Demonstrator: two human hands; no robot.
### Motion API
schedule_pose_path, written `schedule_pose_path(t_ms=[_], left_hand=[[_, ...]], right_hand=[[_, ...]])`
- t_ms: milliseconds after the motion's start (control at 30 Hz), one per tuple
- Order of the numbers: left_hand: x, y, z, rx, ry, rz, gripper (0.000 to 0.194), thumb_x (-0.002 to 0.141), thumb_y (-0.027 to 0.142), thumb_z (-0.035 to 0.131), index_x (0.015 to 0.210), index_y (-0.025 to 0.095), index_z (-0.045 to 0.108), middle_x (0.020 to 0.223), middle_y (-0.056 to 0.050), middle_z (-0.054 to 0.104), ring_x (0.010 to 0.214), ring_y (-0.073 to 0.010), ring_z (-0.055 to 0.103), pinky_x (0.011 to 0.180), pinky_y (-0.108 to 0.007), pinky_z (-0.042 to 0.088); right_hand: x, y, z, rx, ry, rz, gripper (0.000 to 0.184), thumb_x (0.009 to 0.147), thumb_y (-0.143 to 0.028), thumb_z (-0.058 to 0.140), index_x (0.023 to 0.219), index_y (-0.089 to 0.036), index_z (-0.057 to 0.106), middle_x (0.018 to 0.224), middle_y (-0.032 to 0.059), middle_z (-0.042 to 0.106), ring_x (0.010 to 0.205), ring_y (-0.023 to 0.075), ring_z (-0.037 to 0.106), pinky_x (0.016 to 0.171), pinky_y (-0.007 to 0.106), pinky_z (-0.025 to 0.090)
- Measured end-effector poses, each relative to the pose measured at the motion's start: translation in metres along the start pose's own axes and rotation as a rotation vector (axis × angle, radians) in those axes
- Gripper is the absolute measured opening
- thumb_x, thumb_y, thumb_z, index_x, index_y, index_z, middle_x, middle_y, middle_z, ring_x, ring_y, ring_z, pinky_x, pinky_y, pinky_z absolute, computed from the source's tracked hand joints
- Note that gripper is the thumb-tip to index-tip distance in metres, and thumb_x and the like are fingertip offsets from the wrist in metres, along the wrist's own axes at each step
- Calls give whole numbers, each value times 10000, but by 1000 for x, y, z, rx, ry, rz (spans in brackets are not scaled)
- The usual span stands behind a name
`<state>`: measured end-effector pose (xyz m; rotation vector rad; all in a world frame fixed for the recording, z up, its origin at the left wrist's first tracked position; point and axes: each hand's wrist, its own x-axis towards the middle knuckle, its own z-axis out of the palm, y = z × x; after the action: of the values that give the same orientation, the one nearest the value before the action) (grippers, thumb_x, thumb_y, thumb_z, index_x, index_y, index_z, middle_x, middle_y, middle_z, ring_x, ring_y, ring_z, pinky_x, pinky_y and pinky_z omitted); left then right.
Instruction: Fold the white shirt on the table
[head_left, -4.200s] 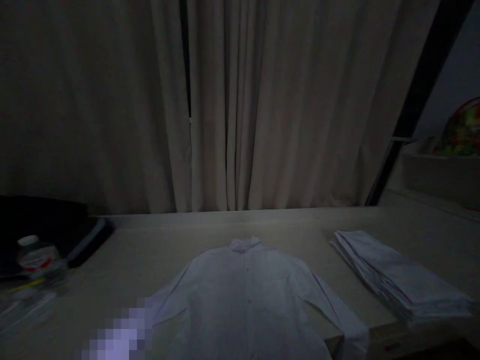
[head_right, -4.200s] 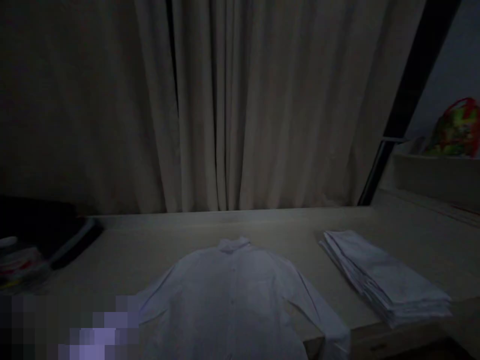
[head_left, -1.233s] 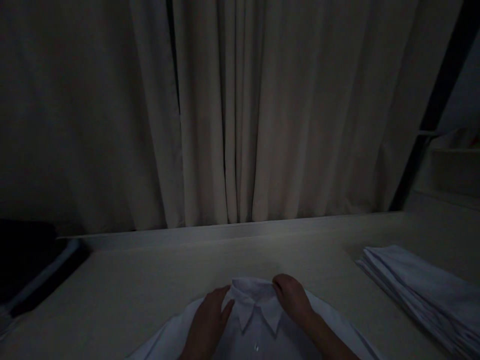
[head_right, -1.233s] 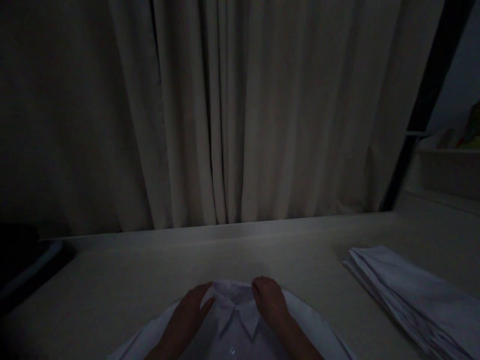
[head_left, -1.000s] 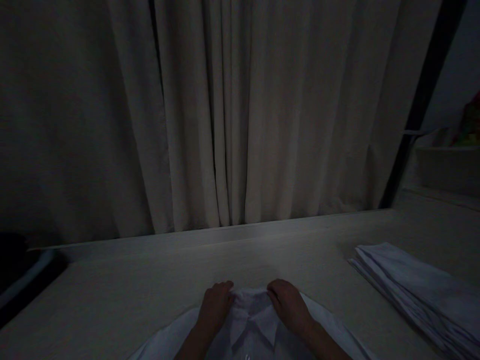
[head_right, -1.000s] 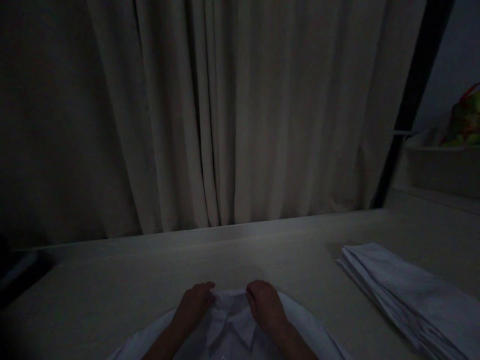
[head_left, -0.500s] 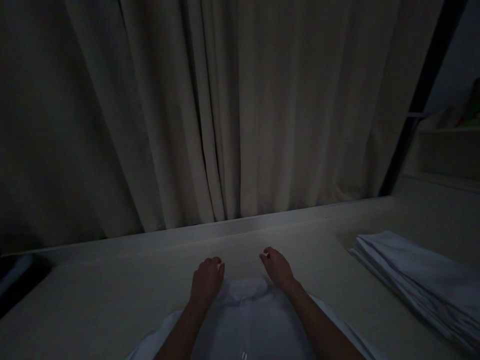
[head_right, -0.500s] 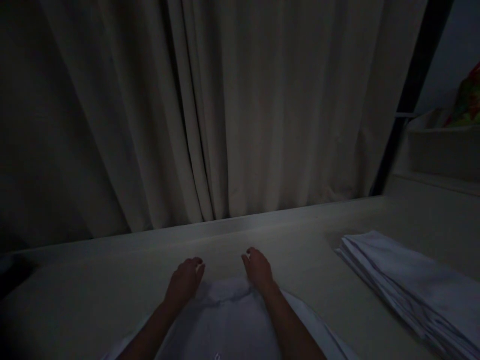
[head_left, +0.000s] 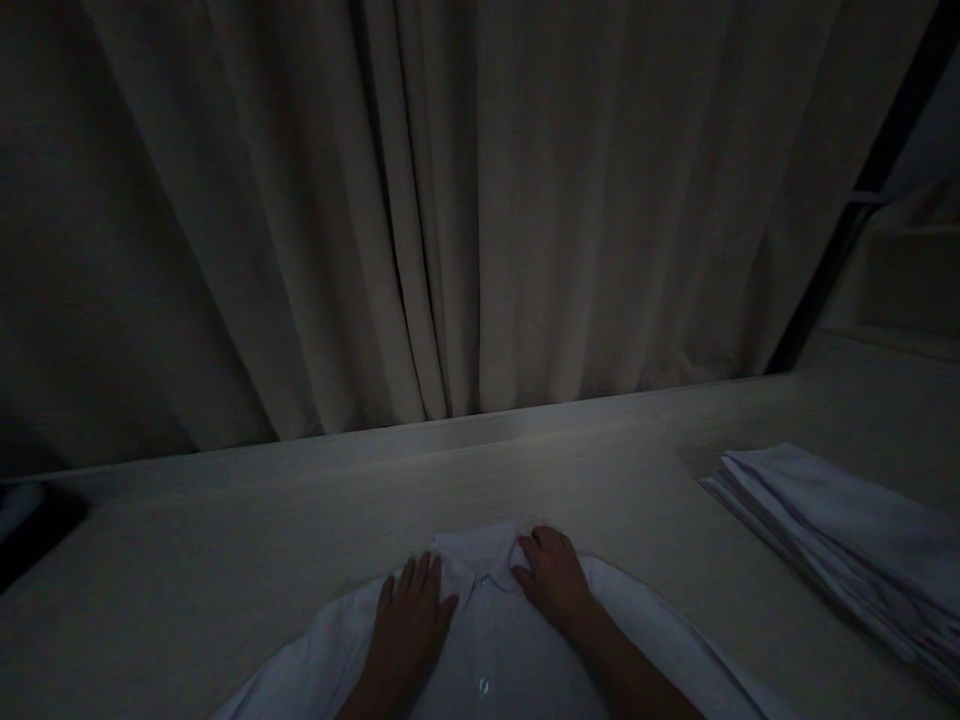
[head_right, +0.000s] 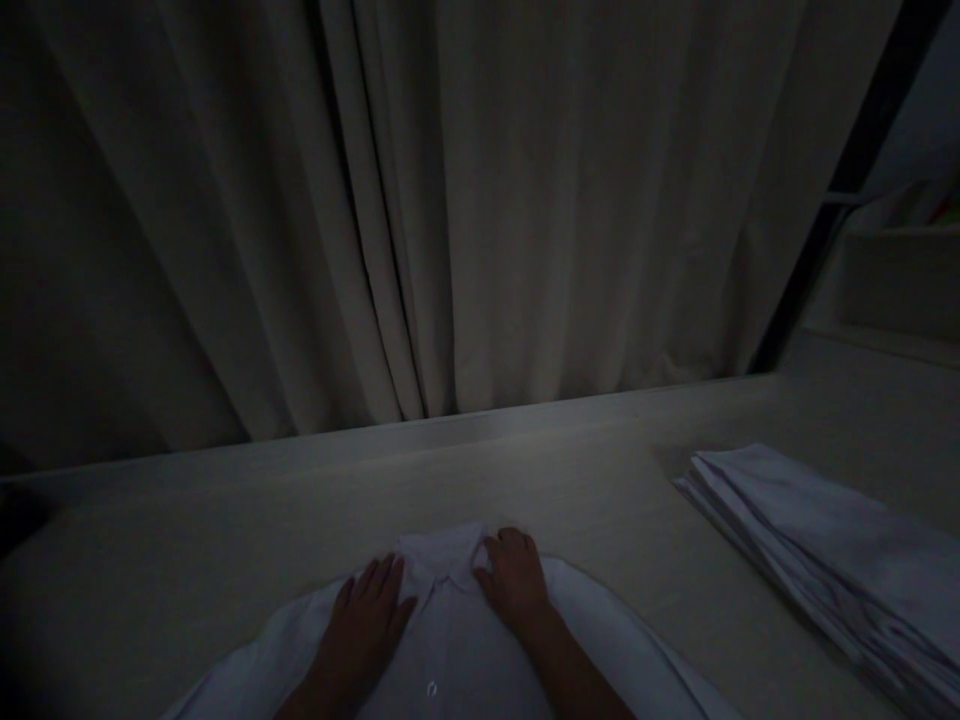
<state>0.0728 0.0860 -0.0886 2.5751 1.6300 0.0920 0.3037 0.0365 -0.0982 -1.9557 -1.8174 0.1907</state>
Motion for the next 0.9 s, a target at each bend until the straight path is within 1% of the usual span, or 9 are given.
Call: schedule_pose_path(t_ms=[100, 167, 267, 333, 433, 667, 733, 833, 900], left_hand=[[16, -7, -11, -229, 38, -24, 569, 878, 420, 226, 1275, 103, 482, 1362, -159, 504, 1283, -279, 416, 1098, -463, 265], [31, -16, -18, -358, 46, -51, 564, 874, 387, 211, 1266, 82, 476, 1323, -178, 530, 1234, -278, 458, 1067, -449, 300], [53, -32, -20, -447, 15, -66, 540, 827, 411, 325, 1213, 83, 512, 1231, -195, 588, 1145, -294, 524, 990, -445, 370], [63, -40, -16, -521, -22, -46, 421, 769, 425, 427, 1017, 140, 611, 1017, -134, 675, 963, -258, 602, 871, -385, 438], [66, -45, -12, -638, -27, -44, 264, 706, 428, 484, 772, 192, 581, 762, -39, 647, 755, -207, 595, 728, -329, 449], [53, -51, -25, -905, 6, -78, 322, 684, 527, 519, 752, 214, 483, 685, 18, 572, 697, -174, 571, 648, -287, 438], [52, -52, -30, -957, 4, -76, 356, 677, 528, 534, 826, 206, 504, 722, 7, 598, 717, -178, 585, 656, -288, 445], [49, -52, -35, -1000, -18, -51, 432, 662, 533, 563, 920, 186, 560, 822, -33, 662, 798, -203, 614, 721, -306, 467], [46, -50, -38, -1003, -21, -44, 406, 665, 531, 568, 876, 185, 586, 815, -36, 668, 799, -209, 616, 734, -311, 469]], right_hand=[[12, 5, -2, 148, 24, 55, 381, 845, -352, 500, 1166, -156, 562, 1188, 130, 584, 1133, 246, 487, 1016, 370, 329], [23, 12, -3, 201, 20, 79, 410, 876, -350, 438, 1213, -135, 527, 1204, 137, 578, 1128, 226, 492, 1000, 347, 344], [38, 22, -1, 213, -30, 81, 385, 852, -379, 473, 1137, -151, 597, 1122, 138, 613, 1065, 244, 521, 941, 369, 382], [44, 25, 3, 244, -59, 76, 299, 799, -384, 550, 985, -180, 666, 1006, 109, 644, 980, 241, 547, 895, 371, 399], [45, 27, 9, 346, -61, 92, 230, 768, -337, 580, 921, -192, 671, 940, 73, 664, 910, 207, 570, 857, 336, 418], [38, 28, 2, 641, -73, 137, 248, 800, -368, 486, 846, -165, 620, 764, 27, 651, 726, 161, 577, 666, 278, 452], [39, 29, -4, 686, -98, 122, 258, 787, -363, 482, 854, -157, 621, 738, 21, 643, 704, 157, 566, 642, 274, 442], [37, 29, -15, 715, -131, 92, 299, 778, -334, 469, 957, -159, 634, 762, 22, 653, 697, 154, 560, 650, 281, 437], [35, 26, -20, 719, -141, 77, 355, 797, -310, 423, 1064, -176, 615, 844, 33, 667, 731, 156, 569, 681, 289, 442]])
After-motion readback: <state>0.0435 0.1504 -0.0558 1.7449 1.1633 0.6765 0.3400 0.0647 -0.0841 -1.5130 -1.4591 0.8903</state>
